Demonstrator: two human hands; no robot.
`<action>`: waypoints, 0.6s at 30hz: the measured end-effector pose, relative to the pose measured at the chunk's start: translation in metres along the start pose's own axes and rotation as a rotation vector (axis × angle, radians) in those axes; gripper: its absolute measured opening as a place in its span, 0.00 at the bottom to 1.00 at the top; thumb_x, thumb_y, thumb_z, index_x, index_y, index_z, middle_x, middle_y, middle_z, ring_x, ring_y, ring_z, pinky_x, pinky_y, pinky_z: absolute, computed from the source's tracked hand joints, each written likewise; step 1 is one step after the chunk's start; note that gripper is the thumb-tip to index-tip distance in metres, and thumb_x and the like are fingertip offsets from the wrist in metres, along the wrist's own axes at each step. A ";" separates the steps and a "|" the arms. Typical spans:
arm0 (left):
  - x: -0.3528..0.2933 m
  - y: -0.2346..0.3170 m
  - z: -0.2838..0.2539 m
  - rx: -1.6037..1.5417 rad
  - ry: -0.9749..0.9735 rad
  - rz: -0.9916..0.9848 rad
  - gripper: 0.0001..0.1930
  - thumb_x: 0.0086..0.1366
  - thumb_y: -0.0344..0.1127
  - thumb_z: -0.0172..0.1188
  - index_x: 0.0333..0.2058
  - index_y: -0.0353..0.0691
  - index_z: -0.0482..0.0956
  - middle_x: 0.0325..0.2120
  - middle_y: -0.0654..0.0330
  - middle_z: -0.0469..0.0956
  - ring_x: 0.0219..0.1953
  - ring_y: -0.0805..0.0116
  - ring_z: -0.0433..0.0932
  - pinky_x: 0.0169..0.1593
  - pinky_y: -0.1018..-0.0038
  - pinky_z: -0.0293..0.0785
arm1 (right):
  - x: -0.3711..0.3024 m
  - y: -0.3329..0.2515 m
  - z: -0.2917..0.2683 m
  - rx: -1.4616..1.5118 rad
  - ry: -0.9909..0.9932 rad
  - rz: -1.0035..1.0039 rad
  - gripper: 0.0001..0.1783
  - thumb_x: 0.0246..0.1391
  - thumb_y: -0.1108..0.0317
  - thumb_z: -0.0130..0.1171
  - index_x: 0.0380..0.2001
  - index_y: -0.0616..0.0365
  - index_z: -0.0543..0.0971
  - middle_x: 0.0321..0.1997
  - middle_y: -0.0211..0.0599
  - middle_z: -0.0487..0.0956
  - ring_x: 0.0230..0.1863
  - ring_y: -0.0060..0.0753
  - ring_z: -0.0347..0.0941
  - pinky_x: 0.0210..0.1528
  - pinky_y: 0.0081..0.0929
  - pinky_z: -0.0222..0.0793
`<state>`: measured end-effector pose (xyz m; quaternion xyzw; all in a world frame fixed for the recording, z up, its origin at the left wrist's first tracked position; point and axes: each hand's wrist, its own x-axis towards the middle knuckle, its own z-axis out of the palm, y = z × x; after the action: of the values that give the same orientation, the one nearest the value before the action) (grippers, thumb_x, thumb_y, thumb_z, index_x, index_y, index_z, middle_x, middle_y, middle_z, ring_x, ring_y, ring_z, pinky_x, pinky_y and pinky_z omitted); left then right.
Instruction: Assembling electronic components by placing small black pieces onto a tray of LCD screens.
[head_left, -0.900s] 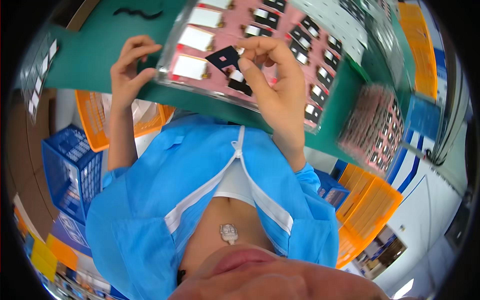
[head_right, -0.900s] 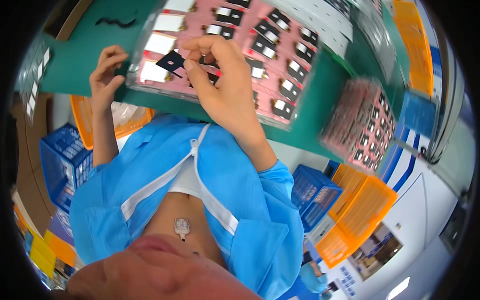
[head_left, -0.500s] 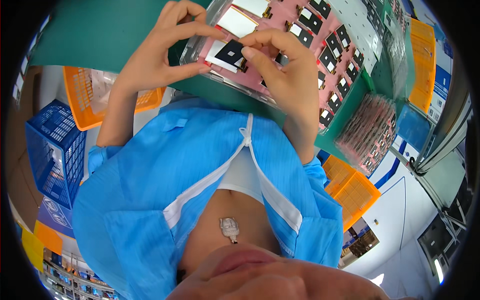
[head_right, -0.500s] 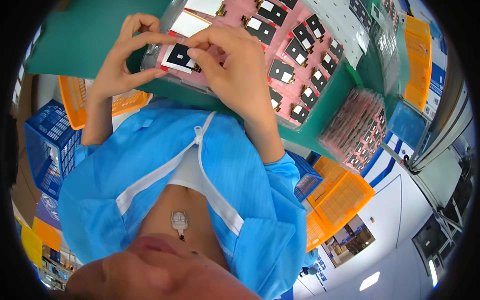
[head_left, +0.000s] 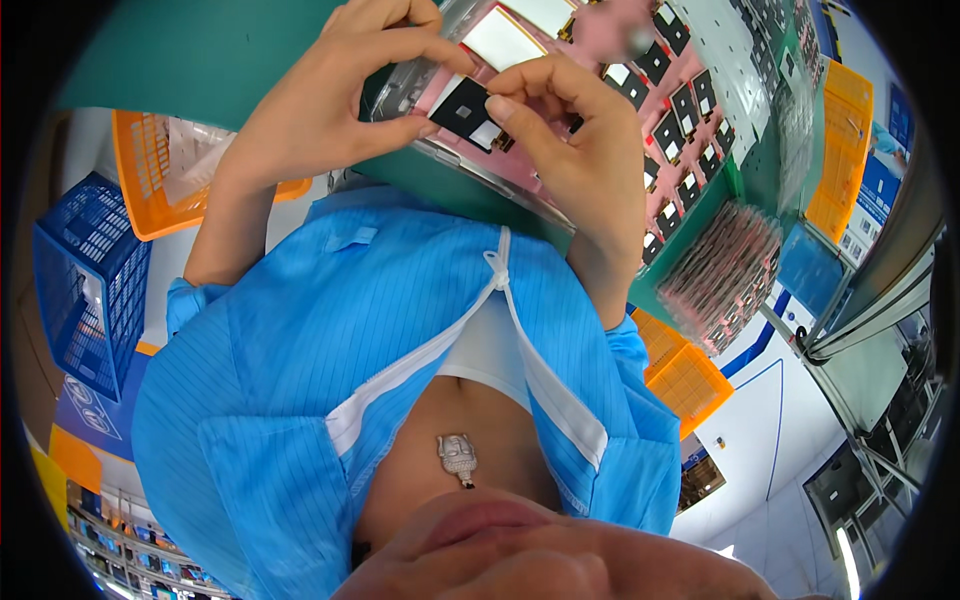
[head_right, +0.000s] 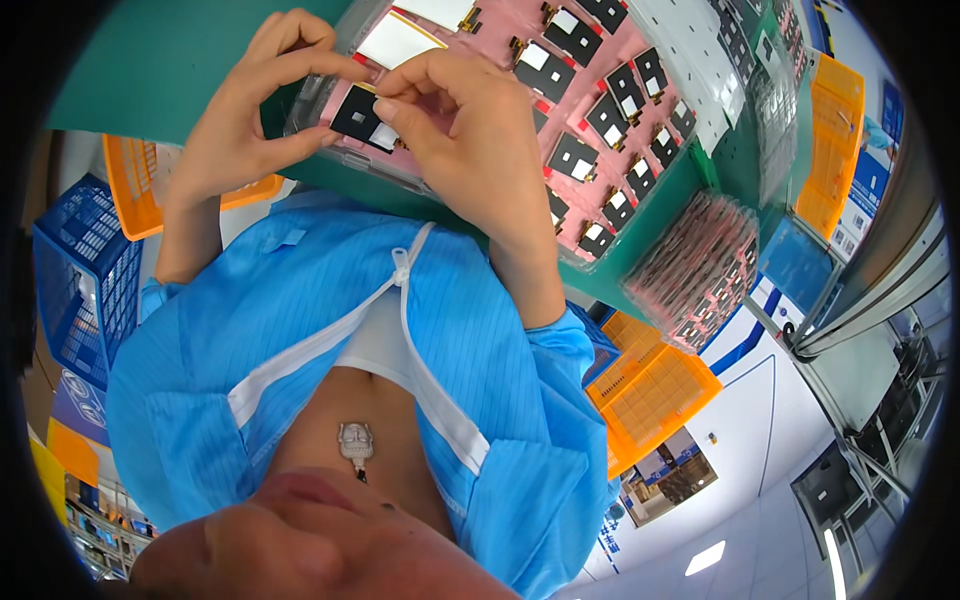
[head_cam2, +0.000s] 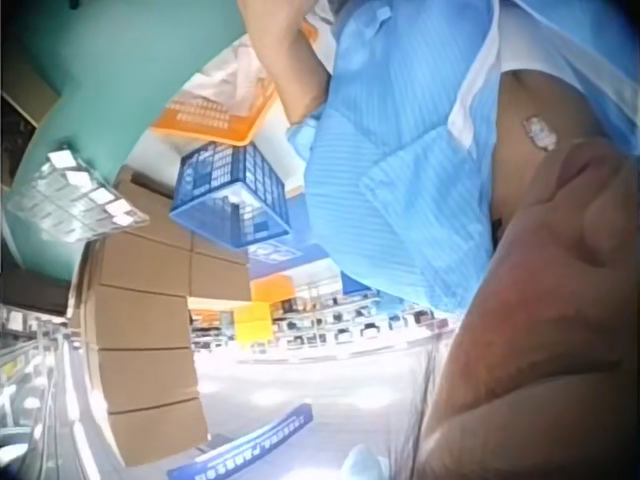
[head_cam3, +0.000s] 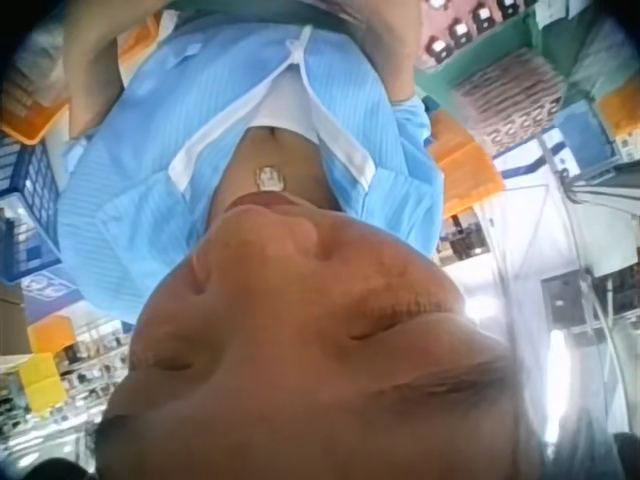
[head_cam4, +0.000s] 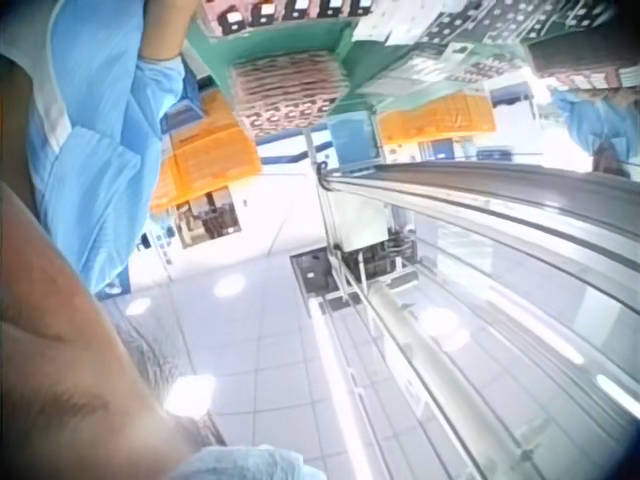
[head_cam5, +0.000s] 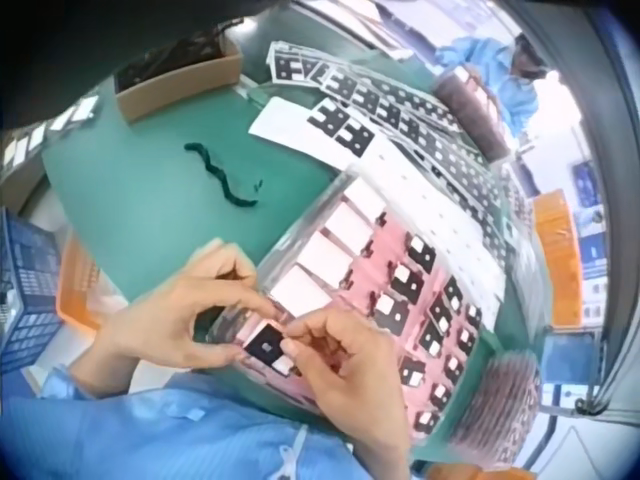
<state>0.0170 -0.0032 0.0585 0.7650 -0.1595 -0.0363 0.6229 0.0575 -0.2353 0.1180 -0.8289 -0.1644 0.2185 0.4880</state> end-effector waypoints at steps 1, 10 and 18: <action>0.009 -0.017 0.011 0.000 0.008 -0.006 0.23 0.52 0.35 0.73 0.50 0.43 0.83 0.42 0.57 0.70 0.48 0.59 0.68 0.55 0.65 0.62 | 0.001 0.000 0.001 0.000 -0.010 -0.001 0.07 0.53 0.78 0.68 0.37 0.65 0.83 0.31 0.36 0.84 0.30 0.21 0.79 0.32 0.20 0.72; 0.038 -0.074 0.041 -0.393 0.265 1.012 0.23 0.51 0.32 0.74 0.49 0.42 0.83 0.41 0.57 0.70 0.46 0.59 0.69 0.53 0.66 0.63 | 0.004 0.003 0.001 -0.032 -0.006 -0.030 0.07 0.53 0.77 0.69 0.36 0.62 0.84 0.29 0.36 0.84 0.28 0.24 0.78 0.30 0.21 0.70; 0.039 -0.072 0.040 -0.334 0.301 1.037 0.24 0.51 0.33 0.75 0.49 0.42 0.83 0.41 0.58 0.70 0.46 0.60 0.69 0.53 0.67 0.63 | 0.005 0.003 0.003 -0.056 0.004 -0.036 0.07 0.51 0.76 0.69 0.35 0.61 0.85 0.27 0.35 0.84 0.28 0.27 0.78 0.31 0.24 0.71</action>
<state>0.0582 -0.0395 -0.0143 0.4742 -0.4158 0.3593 0.6879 0.0603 -0.2321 0.1134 -0.8397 -0.1843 0.2032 0.4686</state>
